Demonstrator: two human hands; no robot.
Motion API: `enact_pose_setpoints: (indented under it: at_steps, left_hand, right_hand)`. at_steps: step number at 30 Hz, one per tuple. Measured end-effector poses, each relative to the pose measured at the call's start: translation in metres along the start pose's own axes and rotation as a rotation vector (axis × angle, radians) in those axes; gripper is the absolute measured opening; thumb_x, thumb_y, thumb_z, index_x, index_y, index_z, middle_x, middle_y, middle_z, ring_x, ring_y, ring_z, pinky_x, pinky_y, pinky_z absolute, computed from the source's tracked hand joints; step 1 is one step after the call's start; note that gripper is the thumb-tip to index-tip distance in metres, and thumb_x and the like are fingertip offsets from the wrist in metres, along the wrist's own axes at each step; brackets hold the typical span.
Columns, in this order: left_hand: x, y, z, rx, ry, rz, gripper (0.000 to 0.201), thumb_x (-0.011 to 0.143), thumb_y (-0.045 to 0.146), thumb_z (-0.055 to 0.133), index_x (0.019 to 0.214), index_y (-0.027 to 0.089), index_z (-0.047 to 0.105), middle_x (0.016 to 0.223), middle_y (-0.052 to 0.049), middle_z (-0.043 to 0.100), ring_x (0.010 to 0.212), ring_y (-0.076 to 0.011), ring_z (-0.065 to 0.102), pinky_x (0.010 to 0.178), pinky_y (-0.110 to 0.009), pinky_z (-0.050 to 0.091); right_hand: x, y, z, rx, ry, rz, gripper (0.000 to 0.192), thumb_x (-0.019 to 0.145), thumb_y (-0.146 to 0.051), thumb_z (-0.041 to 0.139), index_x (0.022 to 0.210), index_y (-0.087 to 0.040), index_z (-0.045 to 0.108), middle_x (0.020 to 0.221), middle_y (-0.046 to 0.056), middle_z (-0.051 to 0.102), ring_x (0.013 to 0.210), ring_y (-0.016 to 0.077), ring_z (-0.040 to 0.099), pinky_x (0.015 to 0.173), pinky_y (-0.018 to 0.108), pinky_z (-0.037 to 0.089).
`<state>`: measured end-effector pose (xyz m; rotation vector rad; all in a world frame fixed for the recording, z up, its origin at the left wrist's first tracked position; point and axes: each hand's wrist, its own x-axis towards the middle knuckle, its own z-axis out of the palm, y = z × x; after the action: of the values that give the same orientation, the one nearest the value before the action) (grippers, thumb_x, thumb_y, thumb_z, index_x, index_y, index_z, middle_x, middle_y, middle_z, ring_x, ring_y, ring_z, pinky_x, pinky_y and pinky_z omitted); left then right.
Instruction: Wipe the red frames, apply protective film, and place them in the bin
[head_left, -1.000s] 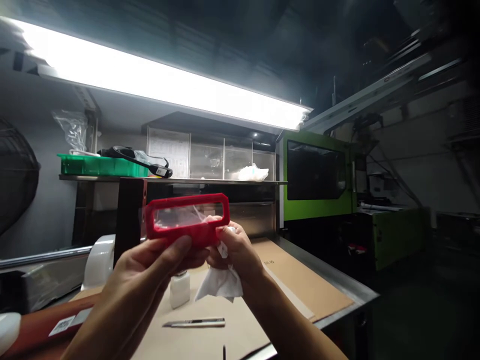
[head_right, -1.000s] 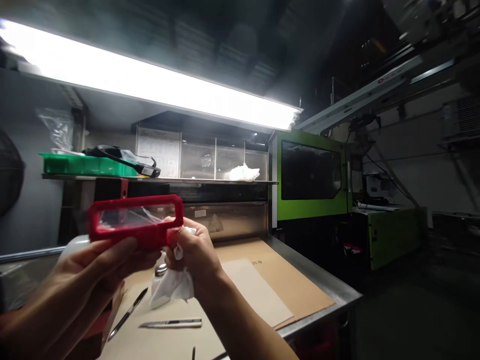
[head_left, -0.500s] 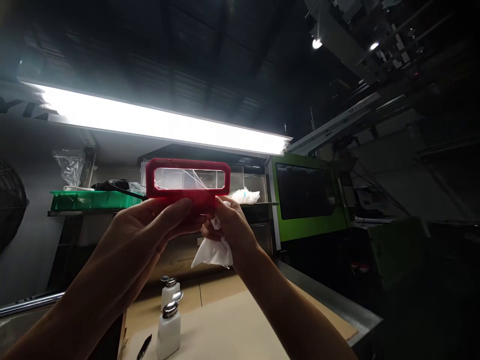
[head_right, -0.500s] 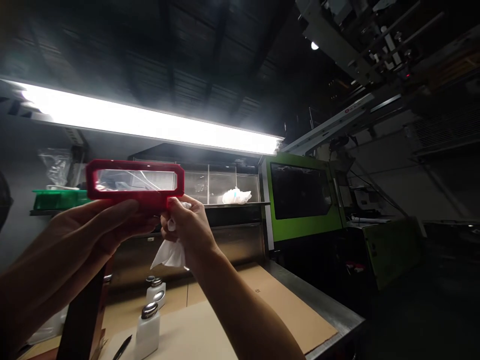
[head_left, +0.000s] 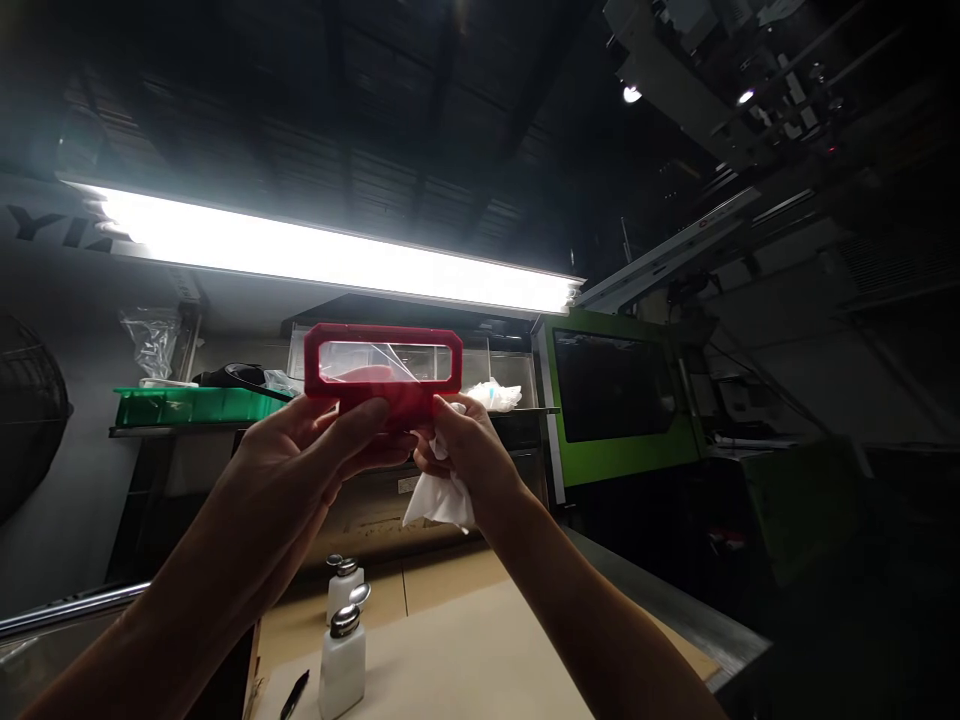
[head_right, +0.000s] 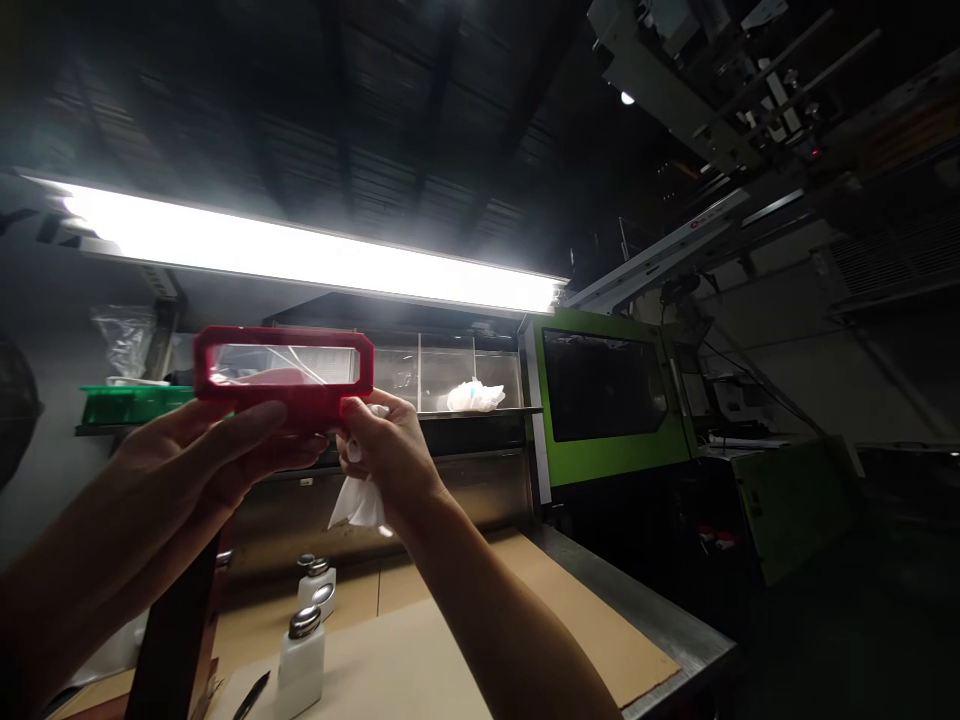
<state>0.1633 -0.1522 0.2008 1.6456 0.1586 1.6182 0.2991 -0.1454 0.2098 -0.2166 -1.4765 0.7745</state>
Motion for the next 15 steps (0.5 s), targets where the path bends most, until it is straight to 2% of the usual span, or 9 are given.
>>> enact_pose_setpoints:
  at_steps: [4,9,13,15]
  left_hand:
    - [-0.007,0.0,-0.004,0.012,-0.102,-0.062,0.023,0.073,0.032,0.072,0.094,0.022,0.071,0.08,0.0,0.074,0.066,-0.0114,0.066,0.06,-0.015,0.054]
    - [-0.025,-0.024,-0.019,-0.042,0.01,-0.138,0.024,0.074,0.036,0.071,0.093,0.022,0.07,0.087,0.0,0.074,0.076,-0.0143,0.068,0.07,-0.018,0.055]
    - [-0.044,-0.043,-0.027,-0.052,0.032,-0.291,0.031,0.077,0.038,0.067,0.105,0.024,0.066,0.1,-0.001,0.073,0.091,-0.0171,0.066,0.078,-0.02,0.054]
    - [-0.053,-0.049,-0.028,-0.072,0.029,-0.353,0.034,0.076,0.039,0.068,0.107,0.025,0.066,0.101,-0.002,0.073,0.091,-0.0183,0.066,0.076,-0.021,0.054]
  right_hand:
    - [-0.007,0.003,-0.004,-0.097,-0.037,0.061,0.028,0.061,-0.038,0.069,0.056,-0.018,0.049,0.037,-0.01,0.041,0.031,0.0016,0.028,0.032,0.019,0.014]
    - [-0.037,0.023,-0.011,-0.21,0.065,-0.02,0.021,0.076,-0.038,0.065,0.077,-0.019,0.056,0.051,-0.009,0.043,0.04,0.003,0.032,0.036,0.018,0.02]
    - [-0.059,0.044,-0.018,-0.368,0.016,-0.082,0.019,0.083,-0.038,0.059,0.085,-0.019,0.059,0.055,-0.007,0.043,0.046,0.0044,0.035,0.042,0.019,0.026]
    - [-0.066,0.051,-0.021,-0.448,-0.028,-0.069,0.019,0.085,-0.037,0.058,0.085,-0.018,0.061,0.057,-0.006,0.044,0.047,0.0047,0.035,0.044,0.02,0.027]
